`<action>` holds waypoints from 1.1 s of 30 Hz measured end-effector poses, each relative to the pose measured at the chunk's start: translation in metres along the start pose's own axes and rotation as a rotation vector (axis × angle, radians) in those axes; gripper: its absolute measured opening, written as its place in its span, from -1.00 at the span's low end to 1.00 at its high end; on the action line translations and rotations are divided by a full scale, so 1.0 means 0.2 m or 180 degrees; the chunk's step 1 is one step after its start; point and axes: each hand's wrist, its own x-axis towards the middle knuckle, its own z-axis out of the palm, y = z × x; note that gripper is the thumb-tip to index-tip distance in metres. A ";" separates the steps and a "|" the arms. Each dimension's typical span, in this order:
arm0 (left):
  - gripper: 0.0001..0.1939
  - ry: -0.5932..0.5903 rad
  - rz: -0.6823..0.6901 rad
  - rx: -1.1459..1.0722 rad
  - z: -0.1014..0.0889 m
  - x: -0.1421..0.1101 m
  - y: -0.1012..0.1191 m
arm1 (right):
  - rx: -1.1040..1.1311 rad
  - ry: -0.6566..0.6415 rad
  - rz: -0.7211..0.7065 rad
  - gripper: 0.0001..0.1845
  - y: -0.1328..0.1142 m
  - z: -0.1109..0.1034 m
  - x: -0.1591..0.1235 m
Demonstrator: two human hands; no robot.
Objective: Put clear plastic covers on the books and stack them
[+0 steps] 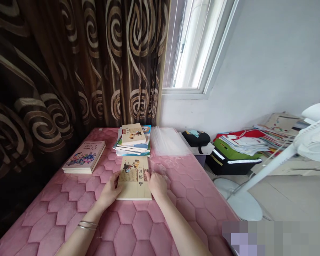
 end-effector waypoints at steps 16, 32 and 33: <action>-0.87 -0.0700 0.0540 0.1696 0.02 -0.13 0.24 | 0.0895 0.0186 -0.1571 -0.83 -0.02 0.00 -0.34; -0.90 -0.0915 0.0352 0.1983 -0.15 -0.10 0.26 | 0.0897 -0.0219 -0.1864 -0.85 0.12 -0.06 -0.28; -0.89 -0.0930 0.0291 0.1982 -0.17 -0.10 0.26 | 0.0953 -0.0298 -0.1929 -0.82 0.15 -0.08 -0.26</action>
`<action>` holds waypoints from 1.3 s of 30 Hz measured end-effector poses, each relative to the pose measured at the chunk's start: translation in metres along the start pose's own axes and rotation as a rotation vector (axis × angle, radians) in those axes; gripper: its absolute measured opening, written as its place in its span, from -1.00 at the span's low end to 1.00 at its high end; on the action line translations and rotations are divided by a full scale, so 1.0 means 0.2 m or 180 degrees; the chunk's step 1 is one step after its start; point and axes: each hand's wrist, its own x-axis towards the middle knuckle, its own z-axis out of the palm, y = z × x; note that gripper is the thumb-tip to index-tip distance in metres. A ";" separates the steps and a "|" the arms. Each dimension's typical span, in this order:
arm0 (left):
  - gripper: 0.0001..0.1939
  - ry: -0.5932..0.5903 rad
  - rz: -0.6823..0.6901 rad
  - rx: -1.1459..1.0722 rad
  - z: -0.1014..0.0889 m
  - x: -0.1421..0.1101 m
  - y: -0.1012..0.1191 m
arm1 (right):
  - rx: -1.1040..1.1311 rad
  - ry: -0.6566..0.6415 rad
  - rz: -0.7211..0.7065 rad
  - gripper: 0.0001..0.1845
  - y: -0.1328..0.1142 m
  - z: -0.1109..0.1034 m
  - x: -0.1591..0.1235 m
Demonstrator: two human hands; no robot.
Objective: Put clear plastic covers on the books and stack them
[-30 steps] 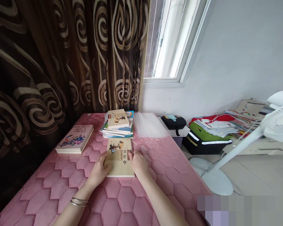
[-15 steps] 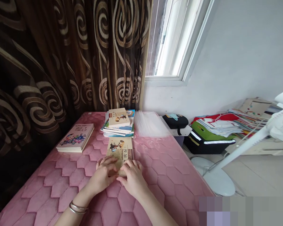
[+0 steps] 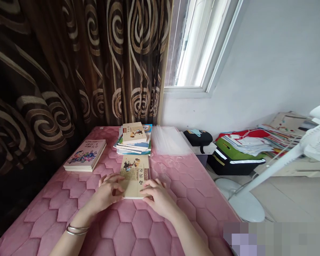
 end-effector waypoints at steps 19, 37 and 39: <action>-0.79 -0.0387 -0.0107 -0.0441 -0.09 -0.01 -0.06 | 0.0577 -0.0414 -0.0316 -0.65 0.11 -0.10 -0.03; -0.91 0.0265 0.0597 0.0181 0.10 -0.01 0.13 | -0.0250 0.0553 -0.0047 -0.86 -0.12 0.15 0.05; -0.89 0.0214 0.0603 0.0148 0.08 0.00 0.11 | -0.0271 0.0438 -0.0119 -0.93 -0.10 0.13 0.05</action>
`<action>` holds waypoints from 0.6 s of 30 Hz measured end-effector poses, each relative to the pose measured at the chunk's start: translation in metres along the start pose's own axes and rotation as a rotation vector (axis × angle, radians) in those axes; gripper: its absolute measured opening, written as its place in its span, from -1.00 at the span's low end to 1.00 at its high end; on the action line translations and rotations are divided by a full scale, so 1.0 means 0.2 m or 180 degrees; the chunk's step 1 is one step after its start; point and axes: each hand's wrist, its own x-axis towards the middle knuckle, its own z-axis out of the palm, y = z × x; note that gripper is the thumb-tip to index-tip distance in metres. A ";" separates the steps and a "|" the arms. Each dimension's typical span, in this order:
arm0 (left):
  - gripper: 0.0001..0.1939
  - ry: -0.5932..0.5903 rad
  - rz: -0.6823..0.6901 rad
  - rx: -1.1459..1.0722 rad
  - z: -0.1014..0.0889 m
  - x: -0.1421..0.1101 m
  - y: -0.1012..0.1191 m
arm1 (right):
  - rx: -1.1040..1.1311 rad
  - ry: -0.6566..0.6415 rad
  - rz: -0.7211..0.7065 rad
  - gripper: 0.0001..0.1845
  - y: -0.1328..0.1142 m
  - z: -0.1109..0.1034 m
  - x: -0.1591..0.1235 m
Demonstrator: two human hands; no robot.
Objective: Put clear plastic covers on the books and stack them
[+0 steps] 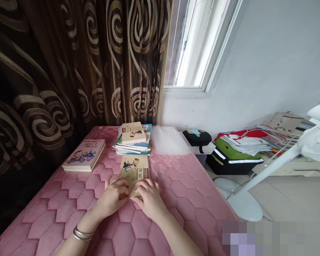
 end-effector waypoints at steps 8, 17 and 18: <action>-0.80 -0.0356 -0.0398 -0.0151 -0.13 -0.03 -0.15 | 0.0435 -0.0527 -0.0196 -0.77 0.15 -0.15 -0.03; -0.78 -0.0485 -0.0540 -0.0298 -0.16 -0.04 -0.17 | 0.0803 -0.0799 -0.0356 -0.67 0.21 -0.18 -0.04; -0.78 -0.0483 -0.0543 -0.0299 -0.16 -0.04 -0.17 | 0.0808 -0.0807 -0.0348 -0.66 0.22 -0.19 -0.04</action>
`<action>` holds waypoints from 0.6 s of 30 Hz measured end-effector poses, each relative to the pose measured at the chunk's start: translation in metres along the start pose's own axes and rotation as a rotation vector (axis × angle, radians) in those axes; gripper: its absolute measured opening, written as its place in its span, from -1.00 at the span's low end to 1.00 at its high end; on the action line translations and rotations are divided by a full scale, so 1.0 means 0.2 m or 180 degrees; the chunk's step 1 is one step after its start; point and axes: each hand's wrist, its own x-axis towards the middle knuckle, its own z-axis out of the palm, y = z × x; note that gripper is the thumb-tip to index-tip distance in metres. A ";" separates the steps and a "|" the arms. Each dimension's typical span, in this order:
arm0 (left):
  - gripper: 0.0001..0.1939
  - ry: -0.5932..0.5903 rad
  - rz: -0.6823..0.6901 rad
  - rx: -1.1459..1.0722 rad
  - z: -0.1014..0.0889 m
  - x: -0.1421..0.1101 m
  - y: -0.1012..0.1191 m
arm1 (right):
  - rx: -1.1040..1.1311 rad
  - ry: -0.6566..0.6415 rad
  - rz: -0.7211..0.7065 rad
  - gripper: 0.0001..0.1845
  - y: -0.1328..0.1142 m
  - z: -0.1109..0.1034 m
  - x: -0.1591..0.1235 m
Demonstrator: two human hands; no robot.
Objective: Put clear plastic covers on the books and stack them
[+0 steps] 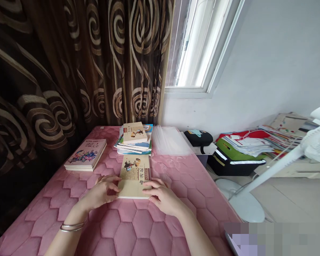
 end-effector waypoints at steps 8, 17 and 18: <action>-0.80 0.0157 0.0066 0.0230 0.05 0.01 0.05 | -0.0110 0.0342 0.0180 -0.79 -0.06 0.05 0.03; -0.86 0.0294 0.0637 0.0314 0.21 0.06 0.22 | -0.0803 0.0746 0.0415 -0.83 -0.18 0.24 0.13; -0.86 0.0310 0.0625 0.0316 0.21 0.06 0.22 | -0.0815 0.0758 0.0406 -0.85 -0.17 0.25 0.13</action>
